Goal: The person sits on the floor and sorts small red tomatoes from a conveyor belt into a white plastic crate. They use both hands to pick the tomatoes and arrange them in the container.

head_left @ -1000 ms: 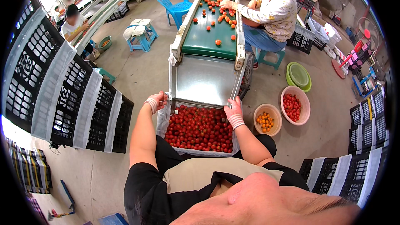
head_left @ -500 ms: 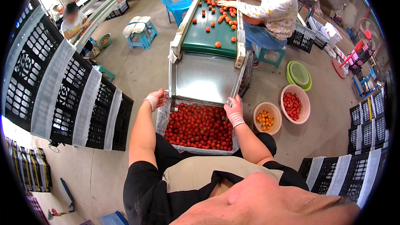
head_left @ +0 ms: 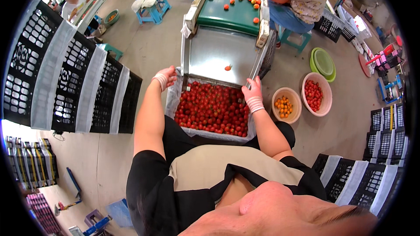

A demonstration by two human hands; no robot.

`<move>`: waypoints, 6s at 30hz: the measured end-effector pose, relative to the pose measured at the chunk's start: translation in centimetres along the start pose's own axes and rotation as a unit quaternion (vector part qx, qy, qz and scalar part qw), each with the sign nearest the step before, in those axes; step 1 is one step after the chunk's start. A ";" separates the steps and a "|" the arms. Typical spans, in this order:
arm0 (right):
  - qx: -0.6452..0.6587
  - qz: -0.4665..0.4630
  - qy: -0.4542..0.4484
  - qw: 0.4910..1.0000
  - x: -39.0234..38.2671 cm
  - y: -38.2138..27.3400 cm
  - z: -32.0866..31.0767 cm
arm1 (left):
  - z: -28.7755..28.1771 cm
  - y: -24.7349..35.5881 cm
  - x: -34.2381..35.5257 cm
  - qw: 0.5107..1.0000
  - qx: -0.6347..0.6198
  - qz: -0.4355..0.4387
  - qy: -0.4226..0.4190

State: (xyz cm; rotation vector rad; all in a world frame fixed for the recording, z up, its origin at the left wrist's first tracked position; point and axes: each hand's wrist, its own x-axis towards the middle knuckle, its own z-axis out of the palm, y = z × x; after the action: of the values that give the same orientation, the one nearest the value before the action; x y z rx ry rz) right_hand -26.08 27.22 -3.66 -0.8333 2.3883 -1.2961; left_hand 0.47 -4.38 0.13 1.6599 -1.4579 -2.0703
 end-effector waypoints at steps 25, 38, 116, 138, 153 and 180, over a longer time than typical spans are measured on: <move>-0.031 -0.005 0.001 1.000 0.2 0.0 0.0 | -0.5 -0.5 0.4 1.000 -0.014 0.011 -0.008; -0.015 0.008 -0.017 1.000 0.5 0.1 -0.5 | -3.6 -3.4 -13.2 0.884 0.280 0.326 0.186; 0.027 0.110 -0.104 0.988 -2.8 0.9 -0.5 | -11.1 -40.0 -29.0 0.837 0.467 -0.208 0.195; 0.029 0.105 -0.086 0.990 -2.7 1.4 0.0 | -11.5 -40.2 -28.2 0.838 0.463 -0.211 0.197; -0.024 0.106 0.003 0.994 -1.2 0.0 1.0 | -12.0 -41.6 -27.2 0.834 0.460 -0.222 0.209; 0.246 0.088 -0.026 0.965 5.6 -0.4 -1.9 | 3.6 1.2 -2.7 0.994 -0.051 0.078 0.055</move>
State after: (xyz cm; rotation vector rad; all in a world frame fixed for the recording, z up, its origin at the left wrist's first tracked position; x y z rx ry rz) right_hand -31.33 24.82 -2.19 -0.4876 1.9137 -1.6608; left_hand -1.88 -1.30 2.65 1.5415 -1.3756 -1.9058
